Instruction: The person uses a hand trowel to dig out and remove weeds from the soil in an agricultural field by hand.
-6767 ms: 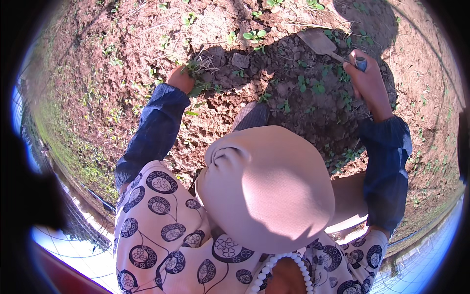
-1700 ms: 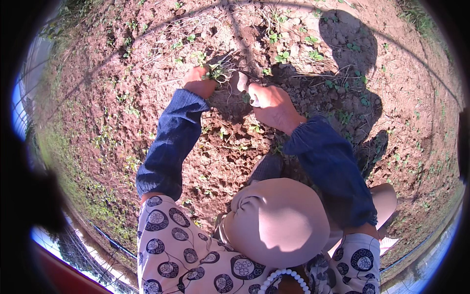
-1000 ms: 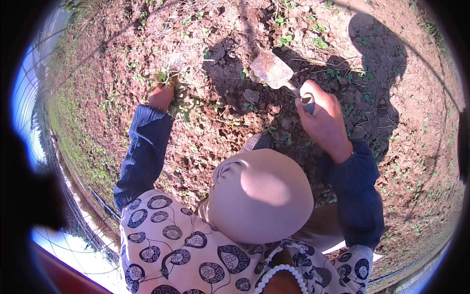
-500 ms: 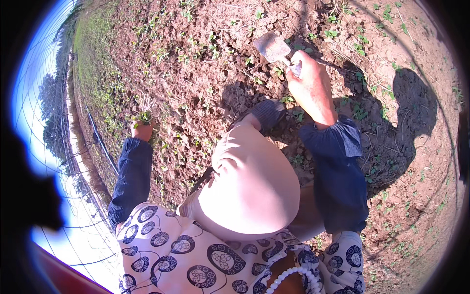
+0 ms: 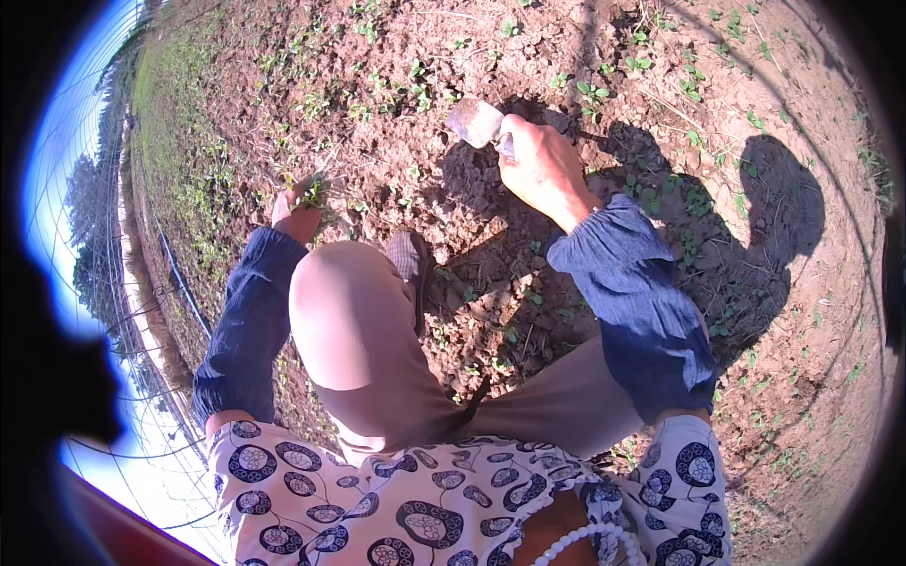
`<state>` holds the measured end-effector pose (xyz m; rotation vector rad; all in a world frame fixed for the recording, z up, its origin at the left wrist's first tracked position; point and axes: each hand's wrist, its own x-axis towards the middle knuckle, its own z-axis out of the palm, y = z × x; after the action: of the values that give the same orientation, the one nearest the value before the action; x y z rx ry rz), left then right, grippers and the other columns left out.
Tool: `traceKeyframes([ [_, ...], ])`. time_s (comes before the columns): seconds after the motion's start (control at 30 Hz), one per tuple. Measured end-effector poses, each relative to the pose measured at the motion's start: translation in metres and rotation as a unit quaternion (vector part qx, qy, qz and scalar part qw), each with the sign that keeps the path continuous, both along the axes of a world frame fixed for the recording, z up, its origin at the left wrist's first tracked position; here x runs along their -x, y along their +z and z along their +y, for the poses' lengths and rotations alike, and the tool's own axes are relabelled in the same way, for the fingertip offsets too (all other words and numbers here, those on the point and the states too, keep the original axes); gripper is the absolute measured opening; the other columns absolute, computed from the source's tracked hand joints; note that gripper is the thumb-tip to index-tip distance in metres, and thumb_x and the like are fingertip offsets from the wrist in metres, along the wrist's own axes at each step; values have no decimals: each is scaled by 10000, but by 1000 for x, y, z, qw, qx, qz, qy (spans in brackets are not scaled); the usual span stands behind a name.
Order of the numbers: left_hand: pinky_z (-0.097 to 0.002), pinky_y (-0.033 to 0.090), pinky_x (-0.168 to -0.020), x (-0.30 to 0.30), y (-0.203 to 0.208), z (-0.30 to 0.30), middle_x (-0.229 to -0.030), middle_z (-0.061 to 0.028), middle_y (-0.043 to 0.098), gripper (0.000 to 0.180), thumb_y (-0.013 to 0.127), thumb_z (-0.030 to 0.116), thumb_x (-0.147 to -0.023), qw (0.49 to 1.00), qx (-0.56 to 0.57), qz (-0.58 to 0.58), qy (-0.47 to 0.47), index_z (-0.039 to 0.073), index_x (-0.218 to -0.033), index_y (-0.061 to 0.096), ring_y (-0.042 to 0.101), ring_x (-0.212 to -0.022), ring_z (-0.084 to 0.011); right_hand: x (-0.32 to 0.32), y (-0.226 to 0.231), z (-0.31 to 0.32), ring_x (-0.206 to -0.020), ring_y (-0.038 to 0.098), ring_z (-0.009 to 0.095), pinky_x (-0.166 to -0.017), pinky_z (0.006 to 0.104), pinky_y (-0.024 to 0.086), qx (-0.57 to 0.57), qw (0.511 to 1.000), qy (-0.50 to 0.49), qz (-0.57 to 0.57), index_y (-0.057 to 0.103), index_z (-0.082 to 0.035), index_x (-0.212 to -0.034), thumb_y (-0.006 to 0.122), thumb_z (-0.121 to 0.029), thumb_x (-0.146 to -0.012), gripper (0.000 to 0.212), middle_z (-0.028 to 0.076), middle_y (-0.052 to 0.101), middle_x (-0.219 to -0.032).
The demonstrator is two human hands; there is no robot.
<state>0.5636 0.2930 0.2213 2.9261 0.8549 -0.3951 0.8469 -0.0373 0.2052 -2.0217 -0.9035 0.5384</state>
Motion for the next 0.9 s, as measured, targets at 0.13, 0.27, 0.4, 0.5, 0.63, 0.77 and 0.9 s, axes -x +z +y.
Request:
traceKeyframes([
  [0.13, -410, 511, -767, -110, -77, 7, -1172, -183, 548, 487, 606, 229, -784, 981, 11, -72, -180, 74, -1233, 496, 570, -1046, -306, 20, -9, 12, -636, 616, 354, -554, 418, 463, 2, 1000, 5, 2, 520, -62, -859, 636, -57, -715, 185, 163, 595, -661],
  [0.27, -409, 515, -767, -172, -151, 29, -1213, -182, 524, 478, 588, 164, -794, 958, -82, -81, -264, 96, -1255, 481, 561, -1071, -311, 44, -18, 23, -586, 593, 343, -524, 390, 430, 94, 995, 7, 15, 486, -59, -821, 634, -31, -728, 178, 148, 536, -600],
  [0.4, -472, 511, -716, -203, -177, 48, -1248, -296, 417, 609, 515, 172, -805, 979, -38, 67, -187, 117, -1382, 326, 592, -926, -383, 55, -30, 46, -567, 565, 359, -516, 379, 415, 89, 996, -12, 16, 471, -46, -823, 608, 12, -740, 170, 156, 515, -593],
  [0.5, -425, 522, -601, -208, -192, 62, -973, -166, 596, 337, 569, 163, -768, 981, -26, -10, -191, 110, -1100, 589, 640, -711, -331, 56, -21, 68, -560, 538, 363, -517, 384, 406, 123, 992, -23, 7, 471, -36, -823, 610, 11, -741, 168, 170, 512, -608],
  [0.63, -430, 506, -694, -210, -178, 75, -799, -168, 634, 195, 551, 136, -758, 979, 114, -46, -163, 111, -922, 653, 637, -792, -355, 44, -20, 89, -563, 491, 363, -534, 384, 407, 150, 988, 27, -2, 486, -26, -845, 614, -30, -753, 157, 184, 503, -633],
  [0.77, -418, 505, -705, -191, -185, 86, -806, -170, 642, 302, 562, 110, -721, 973, 133, -122, -141, 137, -1004, 663, 634, -798, -338, 35, -22, 106, -561, 480, 342, -528, 370, 404, 183, 979, 80, -28, 485, -33, -841, 600, -43, -753, 145, 183, 492, -631],
  [0.9, -411, 507, -647, -175, -184, 93, -806, -165, 645, 319, 650, 237, -745, 950, 167, -210, -161, 150, -1052, 659, 637, -751, -333, 42, -33, 104, -531, 441, 345, -494, 368, 376, 118, 989, 74, -43, 452, -48, -806, 608, -28, -736, 173, 165, 458, -589],
])
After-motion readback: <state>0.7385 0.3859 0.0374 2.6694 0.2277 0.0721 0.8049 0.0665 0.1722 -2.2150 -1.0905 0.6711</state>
